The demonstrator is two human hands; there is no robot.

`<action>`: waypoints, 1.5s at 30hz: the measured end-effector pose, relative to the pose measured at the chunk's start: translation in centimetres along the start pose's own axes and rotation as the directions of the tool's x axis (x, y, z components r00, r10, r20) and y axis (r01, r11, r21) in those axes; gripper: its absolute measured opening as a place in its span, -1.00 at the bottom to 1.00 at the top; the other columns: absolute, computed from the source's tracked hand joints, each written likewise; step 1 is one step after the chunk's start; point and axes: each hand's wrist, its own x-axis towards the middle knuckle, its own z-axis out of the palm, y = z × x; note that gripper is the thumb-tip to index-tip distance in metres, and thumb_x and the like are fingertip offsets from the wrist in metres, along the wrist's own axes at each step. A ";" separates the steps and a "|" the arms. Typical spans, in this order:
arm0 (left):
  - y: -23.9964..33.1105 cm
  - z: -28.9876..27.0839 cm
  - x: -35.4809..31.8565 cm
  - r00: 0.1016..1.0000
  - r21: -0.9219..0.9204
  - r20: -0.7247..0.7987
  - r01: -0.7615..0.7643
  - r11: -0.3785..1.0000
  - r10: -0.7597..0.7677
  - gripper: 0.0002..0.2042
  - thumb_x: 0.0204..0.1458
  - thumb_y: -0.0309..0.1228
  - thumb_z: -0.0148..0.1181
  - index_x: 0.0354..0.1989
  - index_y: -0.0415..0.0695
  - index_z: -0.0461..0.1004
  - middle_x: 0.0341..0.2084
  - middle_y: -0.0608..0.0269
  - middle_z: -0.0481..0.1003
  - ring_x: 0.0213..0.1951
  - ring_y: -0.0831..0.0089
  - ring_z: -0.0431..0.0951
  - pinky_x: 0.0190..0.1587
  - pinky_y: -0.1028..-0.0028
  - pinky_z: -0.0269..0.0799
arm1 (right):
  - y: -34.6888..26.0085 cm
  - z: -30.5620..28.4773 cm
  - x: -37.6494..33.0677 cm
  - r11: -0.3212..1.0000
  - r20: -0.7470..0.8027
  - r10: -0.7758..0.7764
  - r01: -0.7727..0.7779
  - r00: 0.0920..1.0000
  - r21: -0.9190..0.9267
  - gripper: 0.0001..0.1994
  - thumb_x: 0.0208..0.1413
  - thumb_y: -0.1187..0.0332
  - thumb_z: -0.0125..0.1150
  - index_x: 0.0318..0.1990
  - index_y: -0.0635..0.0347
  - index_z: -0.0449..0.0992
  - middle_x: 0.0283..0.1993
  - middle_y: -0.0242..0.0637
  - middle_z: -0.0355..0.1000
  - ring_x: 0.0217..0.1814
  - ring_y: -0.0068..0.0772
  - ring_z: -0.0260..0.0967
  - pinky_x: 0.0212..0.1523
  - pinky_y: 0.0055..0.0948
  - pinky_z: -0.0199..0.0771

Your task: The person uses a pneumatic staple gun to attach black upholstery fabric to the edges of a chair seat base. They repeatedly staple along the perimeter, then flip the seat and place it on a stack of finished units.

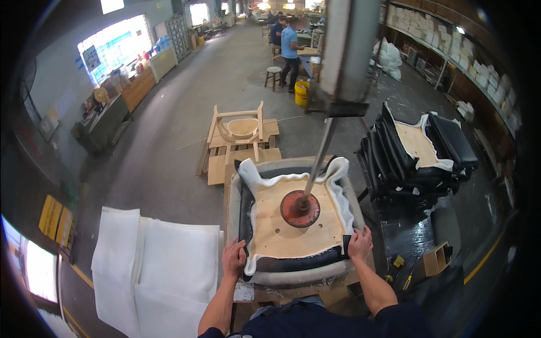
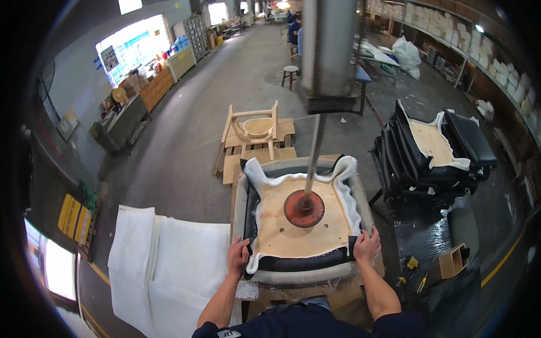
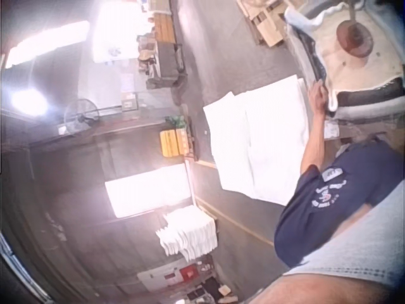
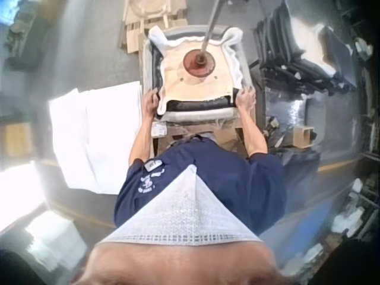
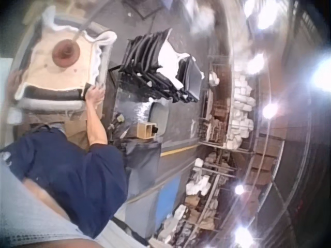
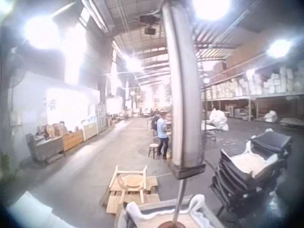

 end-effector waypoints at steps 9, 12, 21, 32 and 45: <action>0.0 0.8 -1.2 0.998 -0.040 -0.061 -0.007 0.999 0.004 -0.76 0.16 -0.48 0.05 -0.14 -0.20 0.66 -0.07 0.08 0.67 0.17 -0.08 0.55 0.31 0.12 0.40 | 1.5 0.1 1.8 0.978 -0.022 -0.092 0.095 0.996 0.188 -0.68 0.19 0.25 0.09 0.00 -0.01 0.69 0.37 -0.10 0.33 0.43 0.01 0.21 0.41 0.03 0.08; 0.9 0.8 -1.4 0.999 0.048 -0.050 -0.014 0.999 0.017 -0.75 0.16 -0.47 0.04 -0.15 -0.23 0.65 -0.07 0.06 0.67 0.17 -0.11 0.54 0.32 0.12 0.39 | 1.4 -0.5 2.1 0.968 0.029 -0.081 0.072 0.996 0.241 -0.69 0.17 0.25 0.10 -0.01 -0.01 0.69 0.38 -0.11 0.31 0.44 0.01 0.19 0.39 0.08 0.06; 2.0 1.3 -2.5 0.999 0.093 -0.047 0.012 0.996 -0.007 -0.74 0.13 -0.50 0.02 -0.12 -0.21 0.64 -0.02 0.09 0.64 0.21 -0.07 0.49 0.33 0.15 0.36 | 1.7 -0.1 3.7 0.962 0.022 -0.108 0.098 0.994 0.255 -0.70 0.15 0.26 0.13 -0.02 -0.04 0.69 0.37 -0.13 0.29 0.45 -0.01 0.17 0.40 0.10 0.04; 2.8 1.5 -2.2 0.997 0.055 -0.071 0.027 0.998 -0.023 -0.74 0.17 -0.46 0.01 -0.13 -0.22 0.64 -0.05 0.08 0.66 0.20 -0.07 0.51 0.30 0.15 0.40 | 2.1 -0.3 3.6 0.962 0.060 -0.112 0.093 0.992 0.258 -0.71 0.19 0.27 0.11 0.00 -0.04 0.68 0.40 -0.16 0.28 0.46 -0.01 0.16 0.42 0.09 -0.01; 2.7 1.2 -1.7 0.996 0.063 -0.084 0.033 0.997 -0.028 -0.74 0.15 -0.50 0.00 -0.12 -0.24 0.62 -0.05 0.04 0.65 0.19 -0.14 0.52 0.30 0.10 0.40 | 1.9 -0.9 3.6 0.948 0.115 -0.122 0.082 0.986 0.307 -0.68 0.24 0.24 0.07 0.05 -0.02 0.66 0.41 -0.12 0.26 0.47 -0.01 0.15 0.43 0.07 0.02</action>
